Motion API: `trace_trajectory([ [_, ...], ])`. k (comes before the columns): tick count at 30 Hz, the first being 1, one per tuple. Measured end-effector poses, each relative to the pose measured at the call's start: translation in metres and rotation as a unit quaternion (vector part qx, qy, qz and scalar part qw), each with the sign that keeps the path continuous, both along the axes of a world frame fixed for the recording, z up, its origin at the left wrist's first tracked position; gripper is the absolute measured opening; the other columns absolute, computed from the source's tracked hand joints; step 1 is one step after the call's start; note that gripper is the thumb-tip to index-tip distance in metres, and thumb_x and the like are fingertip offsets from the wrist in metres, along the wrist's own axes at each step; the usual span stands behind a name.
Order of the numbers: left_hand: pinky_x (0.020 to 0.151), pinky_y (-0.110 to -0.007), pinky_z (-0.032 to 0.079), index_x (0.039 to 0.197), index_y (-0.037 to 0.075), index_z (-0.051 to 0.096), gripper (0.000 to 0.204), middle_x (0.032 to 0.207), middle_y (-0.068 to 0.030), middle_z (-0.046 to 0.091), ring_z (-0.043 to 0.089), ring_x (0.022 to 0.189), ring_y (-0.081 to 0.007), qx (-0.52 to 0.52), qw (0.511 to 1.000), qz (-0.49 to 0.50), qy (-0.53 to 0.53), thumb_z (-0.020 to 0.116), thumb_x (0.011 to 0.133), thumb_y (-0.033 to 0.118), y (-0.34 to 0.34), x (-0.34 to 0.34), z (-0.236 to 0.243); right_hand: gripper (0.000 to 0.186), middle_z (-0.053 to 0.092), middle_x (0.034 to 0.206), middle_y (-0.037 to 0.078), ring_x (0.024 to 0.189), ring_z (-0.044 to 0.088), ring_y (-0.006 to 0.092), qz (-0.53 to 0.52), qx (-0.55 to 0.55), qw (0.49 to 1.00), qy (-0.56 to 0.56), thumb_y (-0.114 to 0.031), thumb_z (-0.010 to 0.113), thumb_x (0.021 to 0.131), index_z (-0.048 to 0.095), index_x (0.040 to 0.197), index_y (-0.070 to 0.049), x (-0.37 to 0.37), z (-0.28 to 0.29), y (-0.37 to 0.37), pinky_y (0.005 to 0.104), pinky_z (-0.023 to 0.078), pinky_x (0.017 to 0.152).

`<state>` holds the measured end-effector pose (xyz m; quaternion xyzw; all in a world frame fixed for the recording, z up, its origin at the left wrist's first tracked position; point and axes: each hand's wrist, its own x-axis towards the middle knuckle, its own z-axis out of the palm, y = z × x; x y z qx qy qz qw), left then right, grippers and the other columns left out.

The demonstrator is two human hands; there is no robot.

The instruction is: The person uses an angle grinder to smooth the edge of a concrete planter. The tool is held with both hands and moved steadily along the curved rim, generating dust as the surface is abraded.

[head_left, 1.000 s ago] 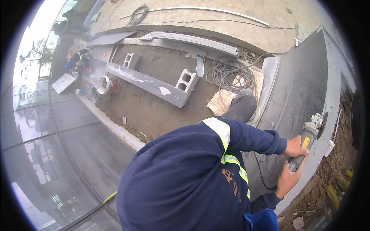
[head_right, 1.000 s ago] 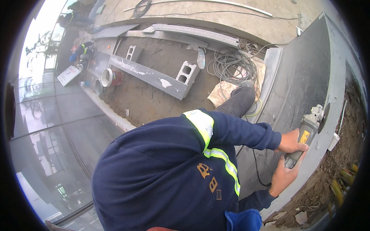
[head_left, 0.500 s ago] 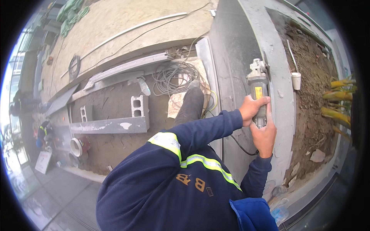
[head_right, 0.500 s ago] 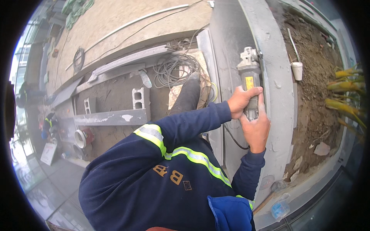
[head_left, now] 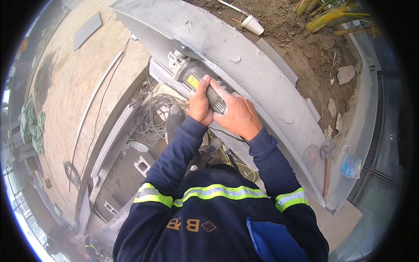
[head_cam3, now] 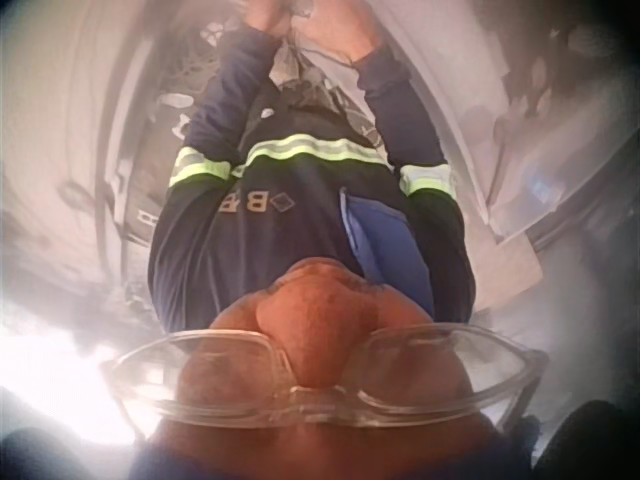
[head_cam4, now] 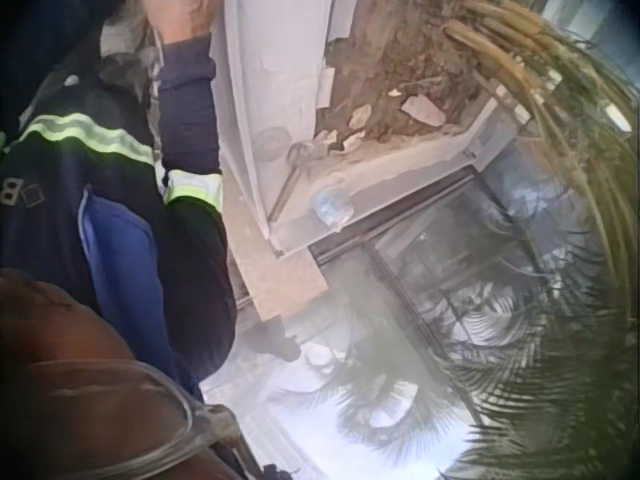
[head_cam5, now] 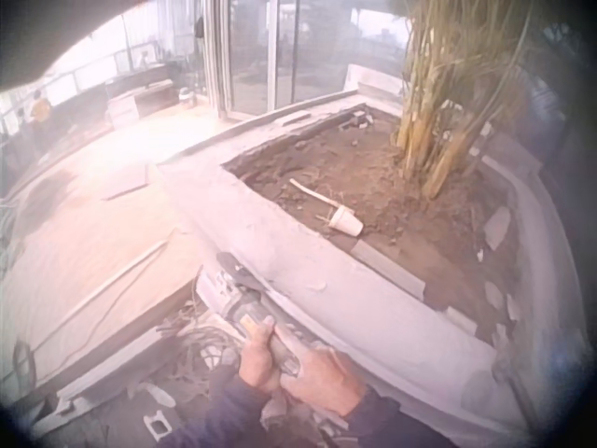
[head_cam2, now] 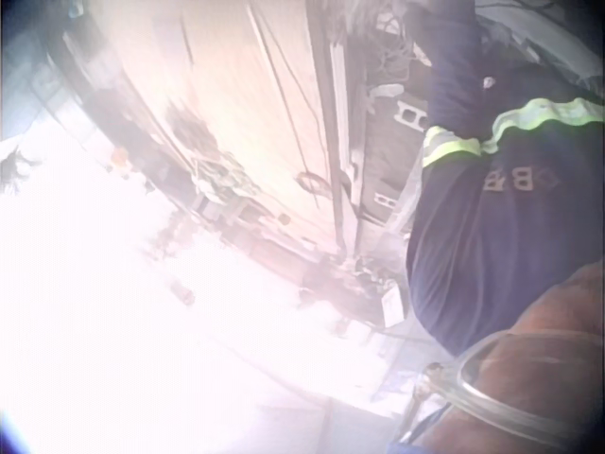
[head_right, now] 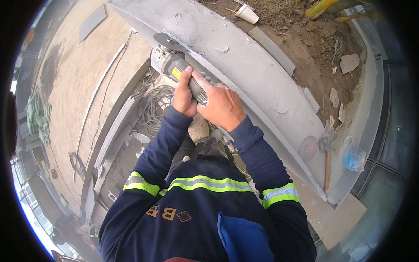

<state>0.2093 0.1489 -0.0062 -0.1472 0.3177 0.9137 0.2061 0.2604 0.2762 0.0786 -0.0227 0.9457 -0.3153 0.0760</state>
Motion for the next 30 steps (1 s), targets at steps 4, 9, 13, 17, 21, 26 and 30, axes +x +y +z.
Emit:
trace_trajectory([
  [4,0.086,-0.044,0.063,0.113,-0.001,0.062,0.042,0.102,-0.0157,0.07,0.073,0.095,-0.0282,-0.025,0.999,0.002,-0.023,0.065,0.105,0.04,0.005,0.022,0.013,0.089,0.069,0.091,0.029,0.083,0.072,0.0465,0.004,-0.003,1.0,-0.001,-0.025,0.077,0.081,0.043,0.164,-0.03,0.02,0.004,0.007,0.0536,0.058,0.079],
  [9,0.085,-0.043,0.063,0.114,-0.001,0.061,0.042,0.104,-0.0151,0.07,0.072,0.096,-0.0282,-0.033,0.999,-0.002,-0.016,0.063,0.106,0.04,0.014,0.054,0.034,0.086,0.068,0.091,0.029,0.082,0.072,0.0458,-0.003,0.027,0.999,-0.044,-0.025,0.076,0.084,0.043,0.164,-0.031,0.045,0.027,0.013,0.0531,0.058,0.077],
  [13,0.091,-0.045,0.061,0.113,0.003,0.061,0.039,0.106,-0.0144,0.069,0.07,0.102,-0.0276,-0.02,1.0,-0.015,-0.004,0.063,0.107,0.041,0.009,0.043,0.022,0.088,0.069,0.093,0.029,0.084,0.072,0.046,0.002,0.014,0.999,-0.033,-0.023,0.076,0.084,0.042,0.164,-0.031,0.037,0.019,0.014,0.0527,0.059,0.079],
  [17,0.094,-0.046,0.06,0.11,0.007,0.062,0.036,0.104,-0.0117,0.069,0.07,0.102,-0.0276,-0.015,1.0,-0.021,0.0,0.062,0.107,0.043,0.001,0.012,0.01,0.092,0.072,0.098,0.028,0.09,0.073,0.0455,0.011,-0.005,1.0,-0.006,-0.02,0.077,0.081,0.04,0.165,-0.03,0.009,0.007,0.007,0.0516,0.06,0.084],
  [21,0.086,-0.044,0.062,0.109,0.002,0.063,0.036,0.1,-0.0142,0.07,0.072,0.094,-0.0279,0.002,1.0,-0.01,-0.023,0.066,0.105,0.037,-0.001,0.004,0.011,0.095,0.073,0.101,0.028,0.094,0.074,0.0446,0.016,0.005,0.999,-0.033,-0.02,0.078,0.08,0.038,0.165,-0.03,0.002,0.012,0.006,0.0512,0.06,0.086],
  [26,0.086,-0.044,0.062,0.11,0.0,0.063,0.036,0.102,-0.0147,0.07,0.072,0.094,-0.0287,-0.004,1.0,-0.001,-0.023,0.065,0.106,0.035,0.01,0.042,0.03,0.095,0.069,0.096,0.027,0.087,0.073,0.0451,0.006,0.019,0.999,-0.051,-0.022,0.079,0.08,0.038,0.166,-0.034,0.036,0.017,0.014,0.0515,0.06,0.082],
  [30,0.086,-0.044,0.062,0.112,0.0,0.063,0.036,0.102,-0.0145,0.07,0.072,0.095,-0.0285,-0.008,1.0,-0.005,-0.018,0.064,0.107,0.035,0.013,0.053,0.031,0.094,0.067,0.093,0.026,0.084,0.072,0.0452,0.001,0.022,0.998,-0.055,-0.023,0.078,0.081,0.038,0.165,-0.038,0.046,0.02,0.018,0.0516,0.059,0.08],
])
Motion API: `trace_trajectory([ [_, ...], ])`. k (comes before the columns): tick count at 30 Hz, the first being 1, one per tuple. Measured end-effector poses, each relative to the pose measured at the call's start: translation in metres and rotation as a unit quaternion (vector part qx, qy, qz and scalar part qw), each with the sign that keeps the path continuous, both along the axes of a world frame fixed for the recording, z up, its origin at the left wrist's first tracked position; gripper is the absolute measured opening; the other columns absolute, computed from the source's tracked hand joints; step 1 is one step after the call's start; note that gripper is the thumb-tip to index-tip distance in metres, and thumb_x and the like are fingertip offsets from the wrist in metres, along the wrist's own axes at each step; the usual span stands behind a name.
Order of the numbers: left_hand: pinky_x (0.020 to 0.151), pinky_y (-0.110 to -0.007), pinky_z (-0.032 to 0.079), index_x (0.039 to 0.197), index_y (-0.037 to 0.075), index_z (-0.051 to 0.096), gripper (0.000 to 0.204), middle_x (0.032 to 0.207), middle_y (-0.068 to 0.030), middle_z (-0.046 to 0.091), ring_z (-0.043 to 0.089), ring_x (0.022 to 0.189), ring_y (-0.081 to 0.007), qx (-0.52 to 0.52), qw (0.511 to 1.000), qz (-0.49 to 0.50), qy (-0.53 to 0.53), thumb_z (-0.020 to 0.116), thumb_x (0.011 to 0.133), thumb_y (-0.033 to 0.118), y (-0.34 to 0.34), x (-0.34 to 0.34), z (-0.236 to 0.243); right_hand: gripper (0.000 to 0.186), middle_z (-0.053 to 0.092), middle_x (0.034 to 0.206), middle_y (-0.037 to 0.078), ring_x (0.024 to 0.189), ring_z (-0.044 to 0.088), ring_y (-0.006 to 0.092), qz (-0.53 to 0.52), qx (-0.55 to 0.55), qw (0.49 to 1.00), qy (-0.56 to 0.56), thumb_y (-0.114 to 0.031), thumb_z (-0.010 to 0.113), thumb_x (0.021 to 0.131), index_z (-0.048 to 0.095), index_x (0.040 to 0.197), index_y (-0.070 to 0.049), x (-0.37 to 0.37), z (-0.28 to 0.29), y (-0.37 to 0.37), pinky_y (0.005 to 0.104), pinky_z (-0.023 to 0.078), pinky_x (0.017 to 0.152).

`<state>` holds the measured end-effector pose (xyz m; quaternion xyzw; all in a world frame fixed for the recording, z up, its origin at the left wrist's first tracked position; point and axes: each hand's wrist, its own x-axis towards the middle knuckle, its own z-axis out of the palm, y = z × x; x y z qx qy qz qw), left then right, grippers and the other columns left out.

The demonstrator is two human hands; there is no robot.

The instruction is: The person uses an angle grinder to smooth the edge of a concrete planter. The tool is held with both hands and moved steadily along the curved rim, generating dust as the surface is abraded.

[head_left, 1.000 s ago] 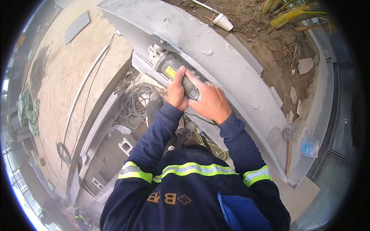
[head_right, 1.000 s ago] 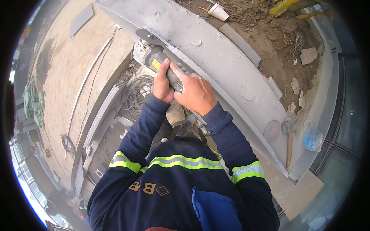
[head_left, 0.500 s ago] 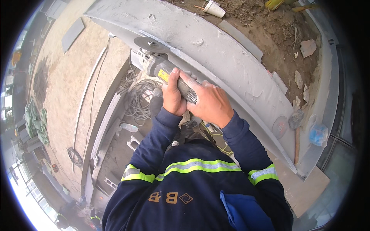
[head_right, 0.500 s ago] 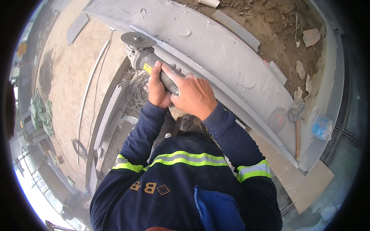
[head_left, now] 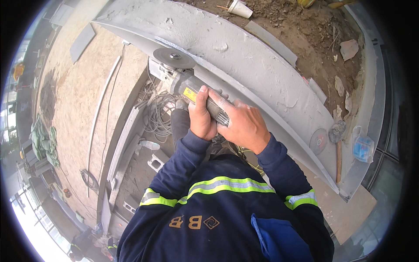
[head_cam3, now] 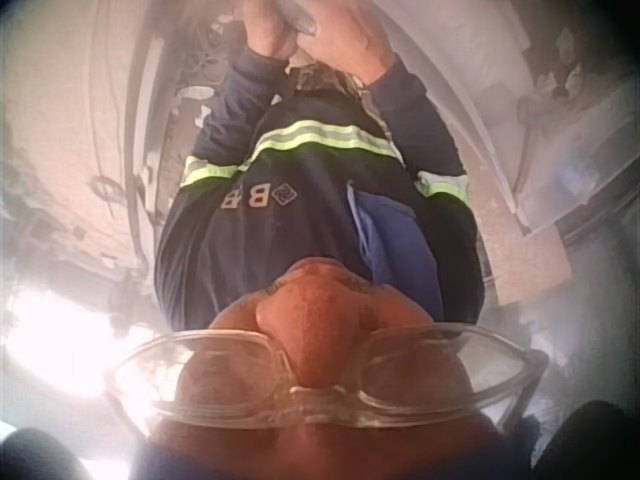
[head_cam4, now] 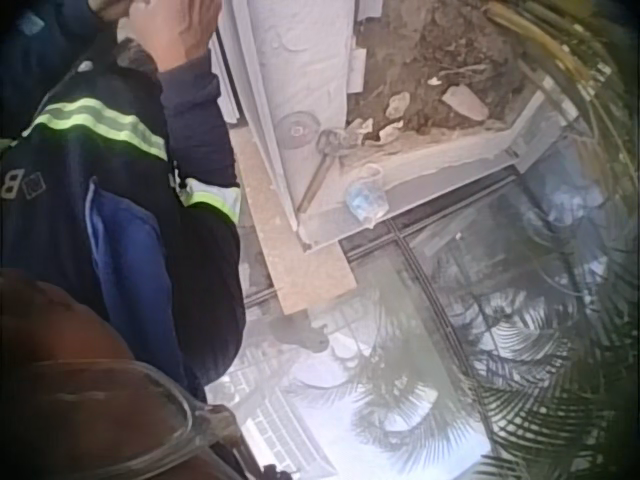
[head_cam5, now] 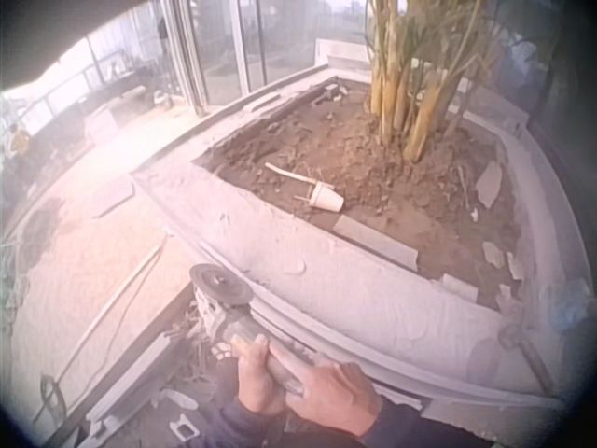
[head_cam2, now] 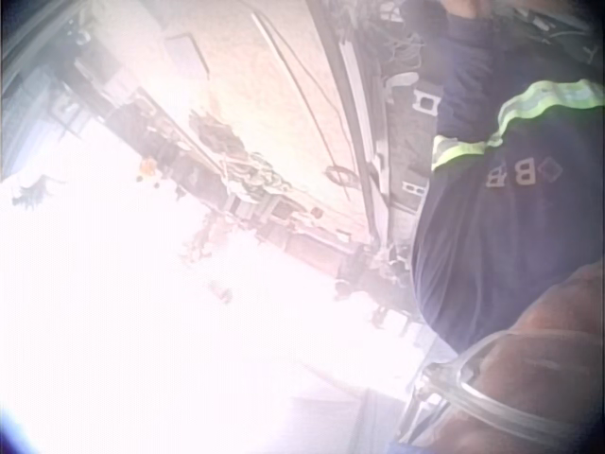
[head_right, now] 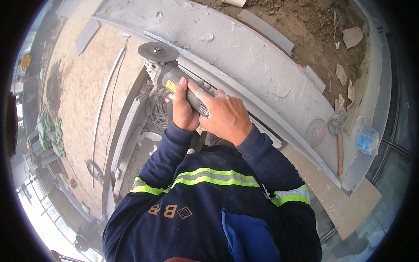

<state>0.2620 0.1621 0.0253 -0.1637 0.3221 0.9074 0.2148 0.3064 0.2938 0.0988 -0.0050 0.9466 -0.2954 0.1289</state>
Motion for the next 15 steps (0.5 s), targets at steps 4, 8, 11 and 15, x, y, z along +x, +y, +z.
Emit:
trace_trajectory([
  [4,0.087,-0.044,0.061,0.112,0.001,0.063,0.036,0.103,-0.0138,0.07,0.072,0.095,-0.0277,-0.005,1.0,0.009,0.01,0.064,0.107,0.036,-0.004,-0.017,-0.009,0.094,0.071,0.097,0.027,0.09,0.073,0.0447,0.004,-0.003,1.0,0.008,-0.022,0.078,0.08,0.039,0.165,-0.035,-0.017,-0.001,-0.004,0.0518,0.06,0.083],
  [8,0.087,-0.044,0.061,0.114,0.003,0.062,0.036,0.103,-0.0138,0.07,0.071,0.094,-0.0274,0.021,1.0,-0.011,-0.002,0.065,0.107,0.038,-0.014,-0.05,-0.024,0.093,0.075,0.106,0.025,0.098,0.074,0.043,0.014,-0.014,0.999,0.025,-0.02,0.077,0.079,0.04,0.164,-0.026,-0.042,-0.004,-0.011,0.0512,0.06,0.087],
  [11,0.092,-0.046,0.061,0.113,0.005,0.062,0.04,0.102,-0.013,0.07,0.071,0.099,-0.0289,0.002,0.999,-0.031,-0.012,0.065,0.106,0.045,-0.017,-0.042,-0.02,0.09,0.074,0.102,0.027,0.094,0.074,0.0446,0.011,-0.005,1.0,0.027,-0.022,0.076,0.081,0.041,0.164,-0.029,-0.034,0.001,-0.014,0.0516,0.06,0.085],
  [15,0.091,-0.046,0.062,0.118,0.002,0.06,0.043,0.107,-0.0143,0.069,0.071,0.101,-0.0293,-0.024,0.999,-0.021,0.011,0.066,0.105,0.043,-0.003,-0.003,0.002,0.089,0.071,0.093,0.028,0.087,0.072,0.0459,-0.002,0.009,1.0,0.013,-0.027,0.076,0.083,0.04,0.165,-0.03,-0.002,0.009,-0.006,0.0528,0.058,0.08],
])
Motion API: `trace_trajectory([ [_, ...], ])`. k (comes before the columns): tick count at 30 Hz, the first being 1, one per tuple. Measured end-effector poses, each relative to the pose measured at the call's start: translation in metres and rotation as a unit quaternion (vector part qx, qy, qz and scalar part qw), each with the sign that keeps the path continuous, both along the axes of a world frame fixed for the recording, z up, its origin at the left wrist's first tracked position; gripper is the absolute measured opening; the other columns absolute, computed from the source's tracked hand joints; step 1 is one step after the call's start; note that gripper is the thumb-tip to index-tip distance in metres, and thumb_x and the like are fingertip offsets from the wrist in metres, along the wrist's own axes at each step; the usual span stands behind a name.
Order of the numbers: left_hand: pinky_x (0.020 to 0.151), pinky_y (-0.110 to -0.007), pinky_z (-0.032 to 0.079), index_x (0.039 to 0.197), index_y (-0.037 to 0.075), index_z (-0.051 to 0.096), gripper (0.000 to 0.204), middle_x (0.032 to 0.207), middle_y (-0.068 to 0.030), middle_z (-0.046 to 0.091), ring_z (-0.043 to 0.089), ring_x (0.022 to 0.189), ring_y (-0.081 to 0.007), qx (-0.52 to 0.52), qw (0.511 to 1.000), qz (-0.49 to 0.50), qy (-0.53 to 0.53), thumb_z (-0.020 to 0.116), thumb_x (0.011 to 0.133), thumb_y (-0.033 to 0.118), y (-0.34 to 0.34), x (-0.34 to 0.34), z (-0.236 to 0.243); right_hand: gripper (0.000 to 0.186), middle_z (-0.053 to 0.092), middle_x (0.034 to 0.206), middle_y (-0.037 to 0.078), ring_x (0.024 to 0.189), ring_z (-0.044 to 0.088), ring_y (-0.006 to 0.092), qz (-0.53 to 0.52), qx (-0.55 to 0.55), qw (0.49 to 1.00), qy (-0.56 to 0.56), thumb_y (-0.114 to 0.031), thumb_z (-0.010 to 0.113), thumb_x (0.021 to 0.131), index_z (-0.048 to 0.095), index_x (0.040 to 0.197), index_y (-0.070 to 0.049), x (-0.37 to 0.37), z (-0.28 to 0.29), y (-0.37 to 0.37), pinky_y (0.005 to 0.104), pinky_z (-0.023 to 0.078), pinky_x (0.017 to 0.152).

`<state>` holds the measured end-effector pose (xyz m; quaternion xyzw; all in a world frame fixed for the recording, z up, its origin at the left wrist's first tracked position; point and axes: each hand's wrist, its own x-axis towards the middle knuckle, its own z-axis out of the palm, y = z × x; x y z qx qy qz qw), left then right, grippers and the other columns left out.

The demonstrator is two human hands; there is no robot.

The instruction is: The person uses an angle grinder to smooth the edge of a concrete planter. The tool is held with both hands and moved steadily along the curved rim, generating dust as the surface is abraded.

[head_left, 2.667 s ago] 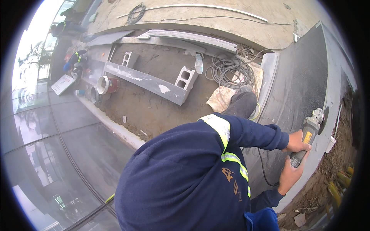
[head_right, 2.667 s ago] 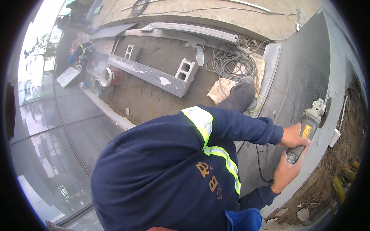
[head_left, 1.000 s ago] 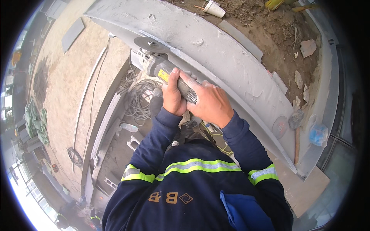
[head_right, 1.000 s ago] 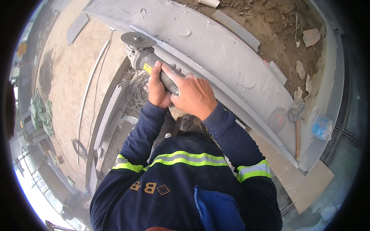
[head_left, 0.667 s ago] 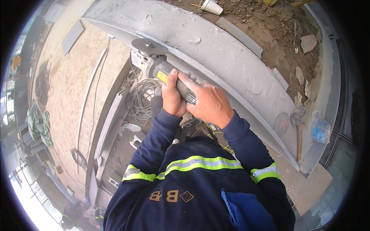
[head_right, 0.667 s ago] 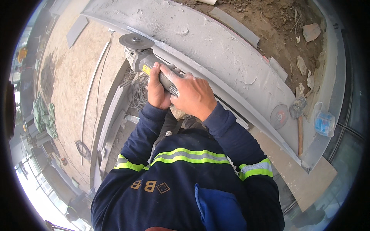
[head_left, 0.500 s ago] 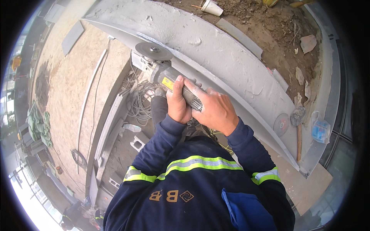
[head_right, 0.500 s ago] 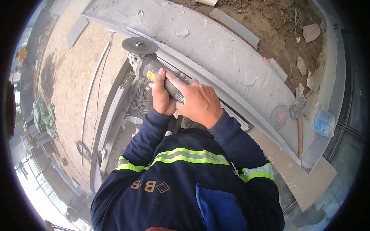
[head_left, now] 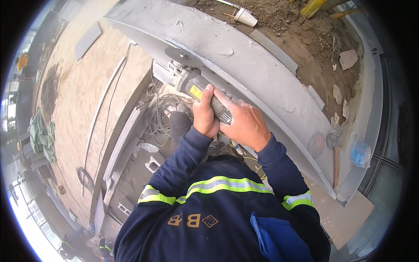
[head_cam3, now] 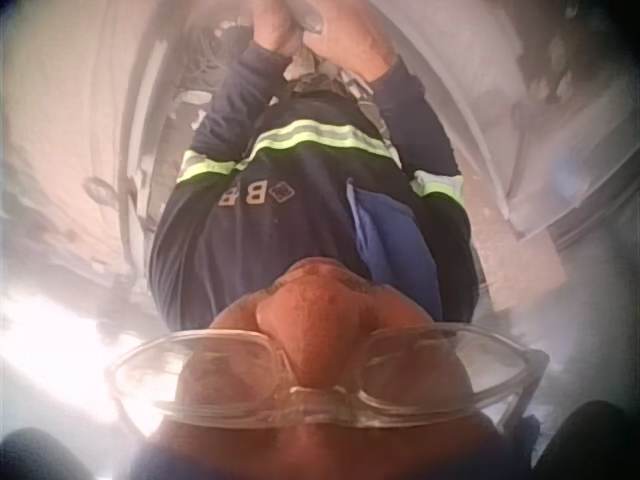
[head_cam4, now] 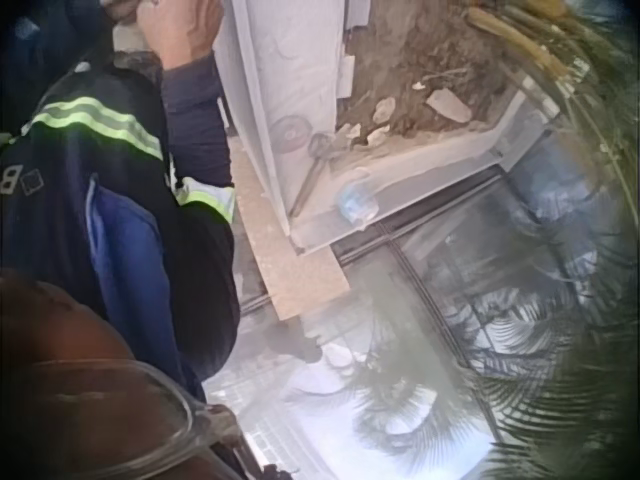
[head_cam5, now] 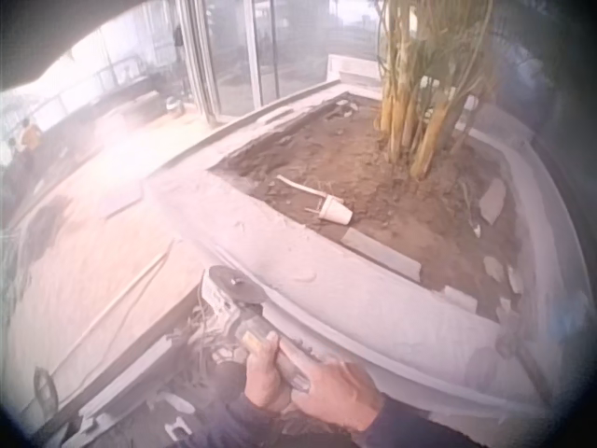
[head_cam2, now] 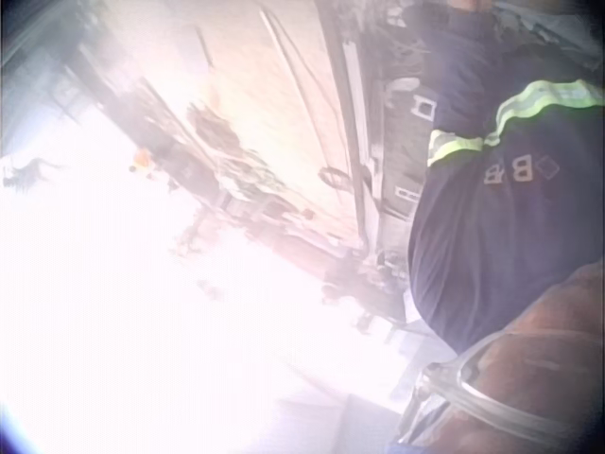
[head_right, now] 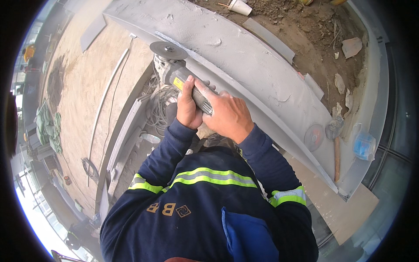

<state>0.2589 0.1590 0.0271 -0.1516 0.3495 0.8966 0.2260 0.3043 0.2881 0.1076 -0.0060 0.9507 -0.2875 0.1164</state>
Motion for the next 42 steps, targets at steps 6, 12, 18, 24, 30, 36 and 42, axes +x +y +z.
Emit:
trace_trajectory([
  [6,0.09,-0.046,0.062,0.12,0.002,0.059,0.041,0.107,-0.0146,0.069,0.071,0.101,-0.0284,0.001,1.0,0.005,0.004,0.065,0.106,0.04,0.003,0.005,-0.002,0.091,0.07,0.09,0.028,0.086,0.071,0.0466,0.001,0.01,1.0,-0.017,-0.032,0.078,0.083,0.04,0.165,-0.027,0.005,0.0,0.004,0.054,0.056,0.078],
  [12,0.085,-0.043,0.062,0.113,0.004,0.062,0.032,0.1,-0.0125,0.07,0.072,0.092,-0.0274,0.036,0.999,0.014,-0.005,0.066,0.106,0.035,-0.009,-0.045,-0.021,0.094,0.074,0.1,0.027,0.093,0.073,0.0446,0.015,-0.026,0.999,0.039,-0.026,0.077,0.08,0.037,0.166,-0.029,-0.036,-0.019,-0.006,0.0523,0.06,0.085],
  [18,0.092,-0.045,0.061,0.117,0.004,0.061,0.042,0.106,-0.0131,0.069,0.071,0.099,-0.0281,-0.001,1.0,-0.008,0.005,0.064,0.106,0.045,-0.004,-0.008,-0.011,0.094,0.072,0.098,0.027,0.09,0.073,0.045,0.005,-0.012,1.0,-0.004,-0.025,0.078,0.081,0.038,0.166,-0.033,-0.004,-0.005,0.004,0.052,0.059,0.083],
  [24,0.093,-0.045,0.06,0.117,0.003,0.061,0.042,0.106,-0.0136,0.069,0.07,0.1,-0.0279,-0.003,1.0,0.002,-0.001,0.064,0.106,0.044,0.006,0.01,-0.003,0.095,0.07,0.095,0.026,0.088,0.073,0.0449,-0.003,-0.002,1.0,-0.018,-0.025,0.079,0.081,0.038,0.165,-0.036,0.009,0.001,0.009,0.0515,0.059,0.081],
  [30,0.089,-0.044,0.06,0.116,0.004,0.062,0.037,0.102,-0.0117,0.069,0.071,0.096,-0.0267,0.006,1.0,0.004,0.002,0.063,0.107,0.039,-0.006,-0.031,-0.016,0.089,0.071,0.093,0.03,0.09,0.071,0.0485,0.007,-0.041,0.999,0.035,-0.031,0.078,0.081,0.043,0.163,-0.031,-0.024,-0.018,0.002,0.0549,0.058,0.082],
  [36,0.09,-0.045,0.061,0.117,0.005,0.062,0.042,0.104,-0.0134,0.07,0.071,0.099,-0.0292,-0.006,1.0,-0.003,-0.004,0.064,0.106,0.045,-0.004,-0.017,-0.009,0.092,0.073,0.097,0.025,0.092,0.074,0.0435,0.005,-0.009,1.0,0.002,-0.023,0.078,0.08,0.041,0.164,-0.031,-0.013,-0.001,0.0,0.0518,0.059,0.084],
  [42,0.09,-0.045,0.061,0.119,0.003,0.06,0.042,0.106,-0.0141,0.069,0.071,0.099,-0.0289,-0.001,1.0,0.002,-0.002,0.064,0.106,0.042,0.009,0.013,0.001,0.09,0.07,0.088,0.028,0.084,0.071,0.0468,0.001,0.001,1.0,-0.006,-0.033,0.079,0.083,0.042,0.164,-0.027,0.013,0.012,0.009,0.0545,0.055,0.077],
])
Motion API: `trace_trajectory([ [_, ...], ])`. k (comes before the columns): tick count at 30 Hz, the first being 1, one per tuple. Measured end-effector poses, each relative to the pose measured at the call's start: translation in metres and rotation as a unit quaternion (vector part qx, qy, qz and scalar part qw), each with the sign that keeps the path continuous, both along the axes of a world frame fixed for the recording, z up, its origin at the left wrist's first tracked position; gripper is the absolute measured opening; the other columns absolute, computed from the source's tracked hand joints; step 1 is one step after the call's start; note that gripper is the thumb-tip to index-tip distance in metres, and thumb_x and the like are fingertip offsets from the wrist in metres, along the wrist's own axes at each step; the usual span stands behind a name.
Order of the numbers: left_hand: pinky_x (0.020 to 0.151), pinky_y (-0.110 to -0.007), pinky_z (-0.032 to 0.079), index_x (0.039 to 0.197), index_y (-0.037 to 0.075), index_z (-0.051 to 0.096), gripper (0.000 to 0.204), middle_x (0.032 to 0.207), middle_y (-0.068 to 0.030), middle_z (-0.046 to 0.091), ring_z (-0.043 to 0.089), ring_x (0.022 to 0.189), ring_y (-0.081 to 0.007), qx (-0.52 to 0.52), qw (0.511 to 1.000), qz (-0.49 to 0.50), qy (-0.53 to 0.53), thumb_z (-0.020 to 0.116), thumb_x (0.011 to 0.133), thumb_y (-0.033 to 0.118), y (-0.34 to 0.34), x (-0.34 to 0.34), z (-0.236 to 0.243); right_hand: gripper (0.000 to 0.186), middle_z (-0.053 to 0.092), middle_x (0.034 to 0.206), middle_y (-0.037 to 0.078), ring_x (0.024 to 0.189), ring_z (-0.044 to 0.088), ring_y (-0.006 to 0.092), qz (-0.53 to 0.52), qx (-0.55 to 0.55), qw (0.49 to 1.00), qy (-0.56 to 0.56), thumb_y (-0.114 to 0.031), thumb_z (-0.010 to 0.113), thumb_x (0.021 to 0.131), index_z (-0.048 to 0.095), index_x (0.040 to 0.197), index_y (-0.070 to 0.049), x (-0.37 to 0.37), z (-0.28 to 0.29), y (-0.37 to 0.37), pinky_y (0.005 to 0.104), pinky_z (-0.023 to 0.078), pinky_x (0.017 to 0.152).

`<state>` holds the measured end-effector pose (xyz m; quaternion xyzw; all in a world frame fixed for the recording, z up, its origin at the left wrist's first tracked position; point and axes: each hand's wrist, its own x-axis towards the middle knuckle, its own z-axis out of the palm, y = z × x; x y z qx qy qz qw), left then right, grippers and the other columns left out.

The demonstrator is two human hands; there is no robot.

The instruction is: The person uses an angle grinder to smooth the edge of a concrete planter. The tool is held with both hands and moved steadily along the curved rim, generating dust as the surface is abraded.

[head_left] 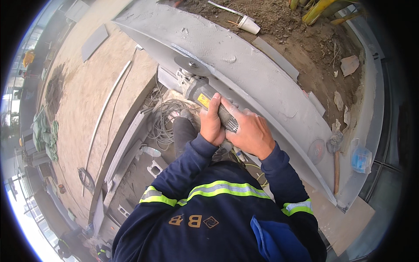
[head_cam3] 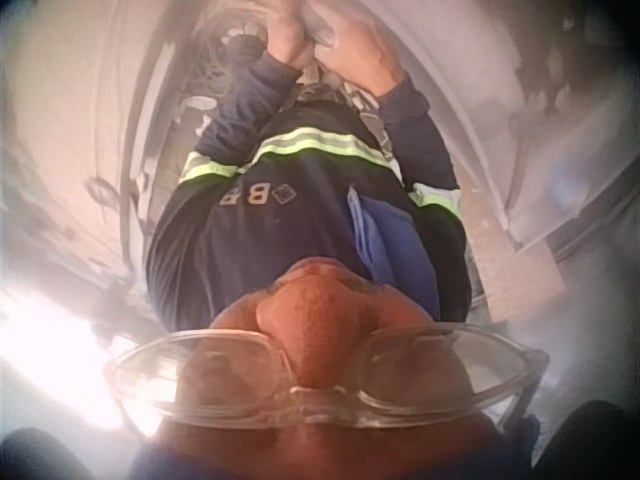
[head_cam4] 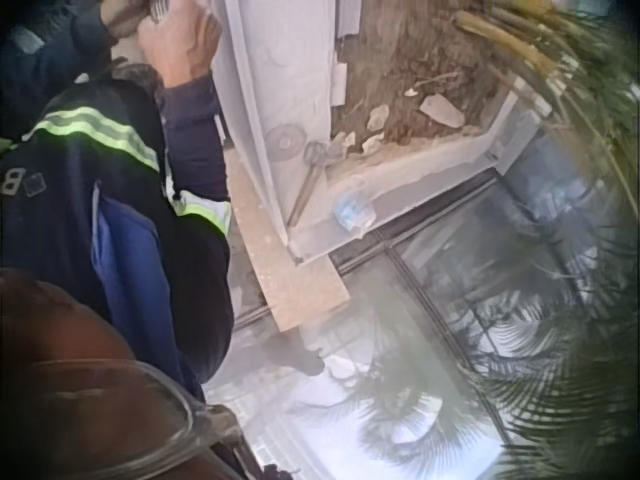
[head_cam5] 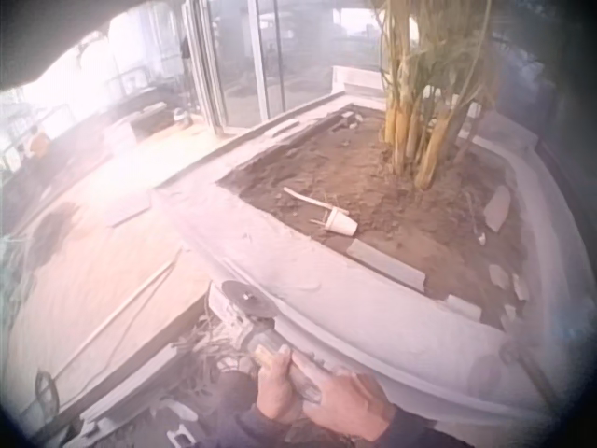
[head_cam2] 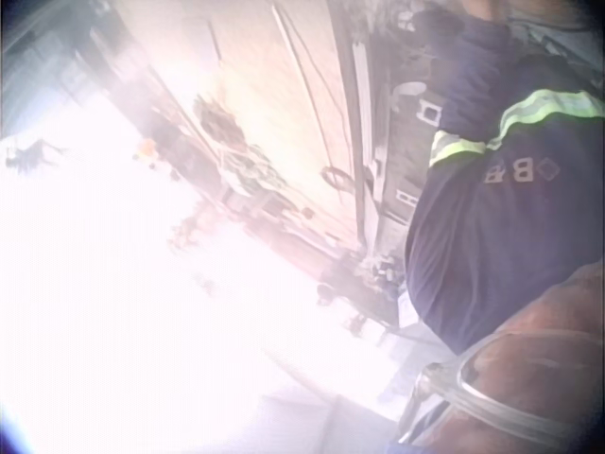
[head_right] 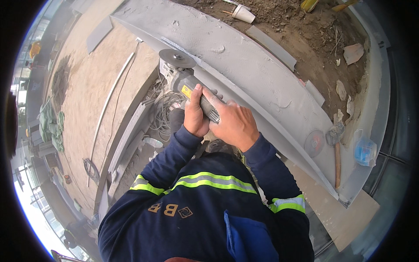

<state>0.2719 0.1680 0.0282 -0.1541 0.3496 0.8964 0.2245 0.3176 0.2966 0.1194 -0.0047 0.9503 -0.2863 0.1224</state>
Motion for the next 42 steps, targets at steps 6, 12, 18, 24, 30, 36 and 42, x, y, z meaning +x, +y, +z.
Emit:
trace_trajectory([
  [6,0.087,-0.044,0.061,0.117,0.004,0.06,0.037,0.102,-0.0118,0.069,0.071,0.094,-0.0273,0.0,1.0,0.01,0.012,0.066,0.106,0.039,-0.01,-0.036,-0.016,0.095,0.071,0.089,0.027,0.087,0.073,0.0449,0.009,-0.01,0.999,0.032,-0.023,0.077,0.08,0.038,0.166,-0.032,-0.032,-0.027,-0.006,0.0527,0.058,0.08],
  [12,0.088,-0.045,0.062,0.118,0.007,0.06,0.039,0.104,-0.0131,0.069,0.071,0.096,-0.0271,0.006,1.0,-0.001,0.002,0.066,0.105,0.043,-0.015,-0.041,-0.015,0.096,0.072,0.092,0.028,0.089,0.073,0.0456,0.014,-0.025,0.999,0.038,-0.022,0.078,0.08,0.036,0.167,-0.031,-0.036,-0.025,-0.011,0.0531,0.058,0.081],
  [18,0.089,-0.045,0.062,0.119,0.0,0.059,0.044,0.109,-0.0152,0.069,0.072,0.1,-0.0286,-0.008,1.0,-0.006,0.005,0.063,0.107,0.043,0.001,0.007,0.003,0.095,0.069,0.088,0.027,0.085,0.072,0.0463,0.0,0.006,1.0,0.002,-0.026,0.08,0.081,0.037,0.166,-0.033,0.008,-0.003,0.003,0.0532,0.058,0.079],
  [24,0.089,-0.045,0.062,0.118,0.001,0.06,0.044,0.106,-0.0144,0.069,0.072,0.098,-0.0286,-0.02,1.0,0.004,0.009,0.064,0.107,0.044,-0.003,-0.01,-0.006,0.093,0.07,0.089,0.025,0.086,0.072,0.0451,-0.001,0.001,1.0,0.017,-0.027,0.079,0.081,0.039,0.165,-0.034,-0.007,-0.013,0.0,0.0529,0.059,0.08],
  [30,0.087,-0.043,0.061,0.115,0.003,0.061,0.035,0.102,-0.0117,0.069,0.071,0.095,-0.0264,0.009,1.0,0.002,0.004,0.064,0.107,0.037,-0.012,-0.04,-0.012,0.095,0.074,0.096,0.024,0.093,0.074,0.0434,0.013,-0.019,0.999,0.024,-0.023,0.078,0.079,0.039,0.165,-0.032,-0.037,-0.028,-0.007,0.0518,0.06,0.085],
  [36,0.091,-0.045,0.061,0.118,0.003,0.061,0.043,0.105,-0.0129,0.07,0.071,0.099,-0.0282,-0.005,1.0,-0.005,0.0,0.064,0.106,0.045,-0.003,-0.004,-0.006,0.091,0.07,0.091,0.026,0.087,0.073,0.0455,-0.008,-0.004,1.0,-0.001,-0.025,0.078,0.082,0.04,0.164,-0.034,0.0,-0.008,0.001,0.0527,0.059,0.081],
  [42,0.091,-0.045,0.061,0.115,0.002,0.062,0.042,0.106,-0.014,0.07,0.072,0.1,-0.0286,-0.01,1.0,0.003,0.01,0.063,0.107,0.044,0.004,0.012,-0.001,0.09,0.068,0.089,0.025,0.084,0.072,0.0455,-0.014,0.008,1.0,-0.007,-0.025,0.077,0.082,0.041,0.164,-0.036,0.011,-0.005,0.004,0.0529,0.058,0.078],
])
